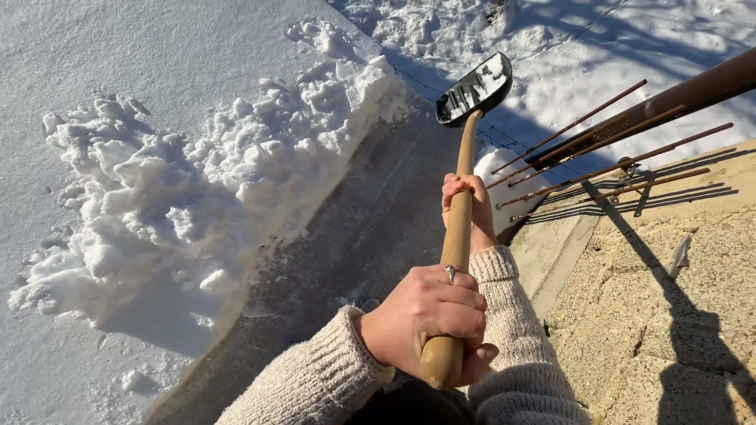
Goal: The person shovels snow from a concrete ledge using a shovel, pushing the snow off the edge.
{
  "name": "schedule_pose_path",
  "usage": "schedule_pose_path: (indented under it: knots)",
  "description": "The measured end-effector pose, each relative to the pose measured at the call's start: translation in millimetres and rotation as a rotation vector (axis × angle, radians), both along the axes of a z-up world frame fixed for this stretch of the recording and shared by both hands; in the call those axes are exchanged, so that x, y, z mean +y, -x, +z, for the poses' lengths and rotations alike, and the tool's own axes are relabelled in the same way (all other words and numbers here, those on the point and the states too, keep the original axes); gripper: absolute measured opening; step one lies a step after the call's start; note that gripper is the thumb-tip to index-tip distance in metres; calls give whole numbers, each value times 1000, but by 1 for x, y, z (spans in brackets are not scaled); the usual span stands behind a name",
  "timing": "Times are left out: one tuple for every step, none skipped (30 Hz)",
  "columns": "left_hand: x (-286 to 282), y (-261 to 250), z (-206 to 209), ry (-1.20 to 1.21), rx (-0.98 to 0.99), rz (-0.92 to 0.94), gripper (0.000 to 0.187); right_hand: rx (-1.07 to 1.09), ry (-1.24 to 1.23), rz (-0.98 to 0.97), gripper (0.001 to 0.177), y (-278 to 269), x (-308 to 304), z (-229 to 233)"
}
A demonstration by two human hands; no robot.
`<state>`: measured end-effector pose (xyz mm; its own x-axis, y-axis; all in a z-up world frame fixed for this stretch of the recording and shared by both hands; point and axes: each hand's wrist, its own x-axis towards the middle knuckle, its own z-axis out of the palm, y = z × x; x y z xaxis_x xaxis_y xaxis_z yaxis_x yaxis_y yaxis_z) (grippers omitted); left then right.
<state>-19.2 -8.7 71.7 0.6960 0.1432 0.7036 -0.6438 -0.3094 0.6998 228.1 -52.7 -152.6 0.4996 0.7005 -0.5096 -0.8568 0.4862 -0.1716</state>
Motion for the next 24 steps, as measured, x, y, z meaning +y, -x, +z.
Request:
schedule_pose_path:
  knots:
    - [-3, 4, 5, -3, -8, -13, 26, -8, -3, -13, 21, 7, -7, 0]
    - [-7, 10, 10, -15, -13, -42, 26, -34, 74, 64, 18, 16, -15, 1]
    - [-10, 16, 16, -26, -18, -71, 26, -59, 152, 141, 22, 26, -22, 1]
    - [-12, 24, 20, -28, -25, -80, 26, -65, 151, 131, 22, 38, -28, 1]
    - [-15, 32, 23, -17, -4, -126, 24, -76, 192, 133, 22, 52, -34, 1]
    - [-17, 41, 26, -9, 18, -172, 23, -87, 230, 134, 21, 66, -38, 0]
    - [-17, 47, 27, -13, 12, -181, 23, -93, 227, 124, 21, 79, -40, 2]
    - [-19, 57, 27, -10, 20, -229, 18, -55, 183, 97, 22, 96, -45, 2]
    - [-20, 68, 28, -7, 27, -277, 13, -17, 138, 70, 25, 114, -50, 2]
    - [-20, 78, 30, -11, 24, -288, 13, -20, 135, 59, 25, 129, -53, -4]
    - [-20, 89, 33, -45, 16, -318, 11, -18, 88, 59, 27, 146, -56, -9]
    - [-21, 100, 35, -82, 6, -349, 10, -18, 39, 57, 29, 162, -59, -14]
    - [-23, 114, 34, -88, 2, -362, 10, -22, 34, 44, 29, 182, -61, -15]
    - [-24, 127, 33, -121, 4, -384, 7, -42, 31, 31, 30, 201, -62, -15]
    - [-25, 142, 31, -154, 5, -406, 5, -63, 28, 19, 31, 221, -62, -16]
    - [-26, 158, 31, -156, 3, -417, 5, -64, 27, 7, 31, 239, -64, -18]
    - [-26, 175, 31, -163, 18, -452, 5, -85, -34, 2, 30, 259, -64, -20]
    - [-26, 195, 30, -168, 39, -479, 10, -99, -94, 5, 29, 282, -64, -23]
    - [-25, 213, 31, -166, 43, -483, 10, -95, -93, 2, 29, 301, -64, -24]
    - [-23, 229, 34, -164, 43, -493, 9, -95, -96, 0, 32, 318, -61, -23]
    - [-21, 244, 36, -161, 43, -503, 10, -95, -99, -2, 34, 334, -59, -23]
    - [-22, 258, 38, -165, 44, -504, 10, -95, -103, -4, 34, 349, -59, -24]
    - [-23, 271, 40, -152, 42, -497, 9, -93, -101, 2, 33, 364, -60, -25]
    - [-25, 282, 43, -135, 37, -491, 11, -94, -95, 7, 32, 376, -62, -25]
